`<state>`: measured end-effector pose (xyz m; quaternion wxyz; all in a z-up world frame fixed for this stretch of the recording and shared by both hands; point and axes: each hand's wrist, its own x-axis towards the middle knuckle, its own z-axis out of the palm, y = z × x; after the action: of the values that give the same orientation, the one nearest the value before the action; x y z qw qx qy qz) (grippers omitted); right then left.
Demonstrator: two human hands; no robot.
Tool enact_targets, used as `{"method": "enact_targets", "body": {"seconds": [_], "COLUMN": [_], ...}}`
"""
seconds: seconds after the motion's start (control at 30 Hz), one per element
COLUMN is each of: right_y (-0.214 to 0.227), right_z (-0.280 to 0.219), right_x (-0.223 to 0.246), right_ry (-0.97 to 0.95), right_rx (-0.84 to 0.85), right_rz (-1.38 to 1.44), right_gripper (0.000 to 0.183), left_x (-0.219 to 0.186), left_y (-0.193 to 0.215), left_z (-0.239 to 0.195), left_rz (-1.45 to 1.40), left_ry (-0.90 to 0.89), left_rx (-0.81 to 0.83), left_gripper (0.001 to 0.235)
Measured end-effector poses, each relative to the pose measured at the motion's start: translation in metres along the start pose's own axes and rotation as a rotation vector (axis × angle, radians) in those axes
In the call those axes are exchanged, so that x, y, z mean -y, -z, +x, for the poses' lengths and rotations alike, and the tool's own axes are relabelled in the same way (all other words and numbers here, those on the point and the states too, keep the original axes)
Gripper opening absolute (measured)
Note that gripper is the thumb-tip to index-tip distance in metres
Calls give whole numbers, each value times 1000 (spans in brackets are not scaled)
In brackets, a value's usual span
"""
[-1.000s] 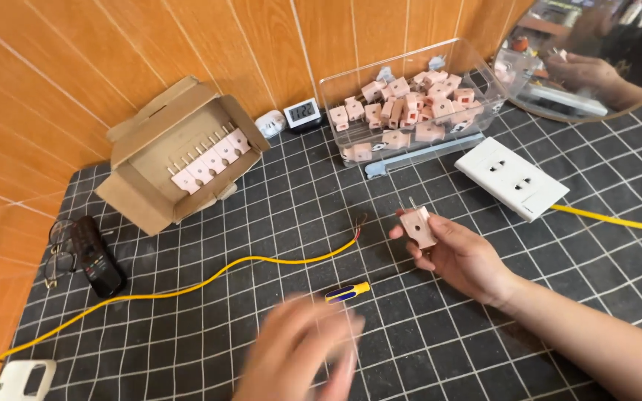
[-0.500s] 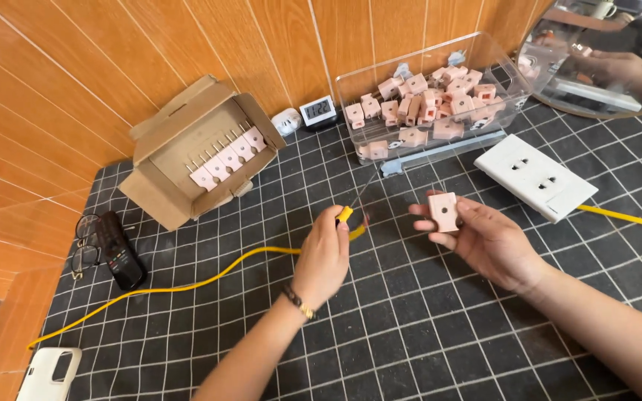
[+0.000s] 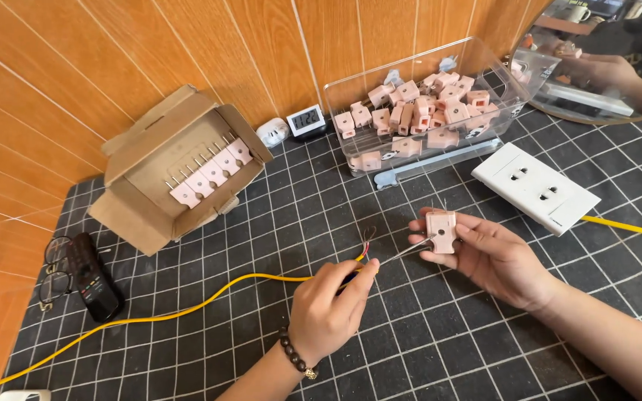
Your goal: Assembling an electrical plug by stripping wires and connecting them to terminals using a screwdriver.
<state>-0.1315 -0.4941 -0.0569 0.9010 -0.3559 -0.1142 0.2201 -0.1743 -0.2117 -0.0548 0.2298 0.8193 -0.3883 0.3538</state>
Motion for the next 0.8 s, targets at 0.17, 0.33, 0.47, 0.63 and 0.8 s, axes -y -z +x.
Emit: {"method": "enact_targets", "body": {"seconds": [0.17,0.33,0.47,0.63,0.8], "right_y": [0,1,5,6,-2], "right_z": [0,-1,-1,-7,-15], "right_x": [0,-5,-8,-8,-2], "right_ry": [-32,-26,28,106,170], "right_rx": [-85,-98,-177,-224,-174], "right_rz": [-74,-142,-299,-557,-769], "right_gripper": [50,50,48,52,53], "left_x": [-1,-4,-10,-16,-3], "left_y": [1,-1,-3,0,7], "left_z": [1,-4,-3,-1,2], "left_rz": [61,3,52,-225,-1392], "left_ry": [-29,-22,-2,216,1216], "left_rx": [-19,6,34,185,439], "left_gripper": [31,36,33,34,42]}}
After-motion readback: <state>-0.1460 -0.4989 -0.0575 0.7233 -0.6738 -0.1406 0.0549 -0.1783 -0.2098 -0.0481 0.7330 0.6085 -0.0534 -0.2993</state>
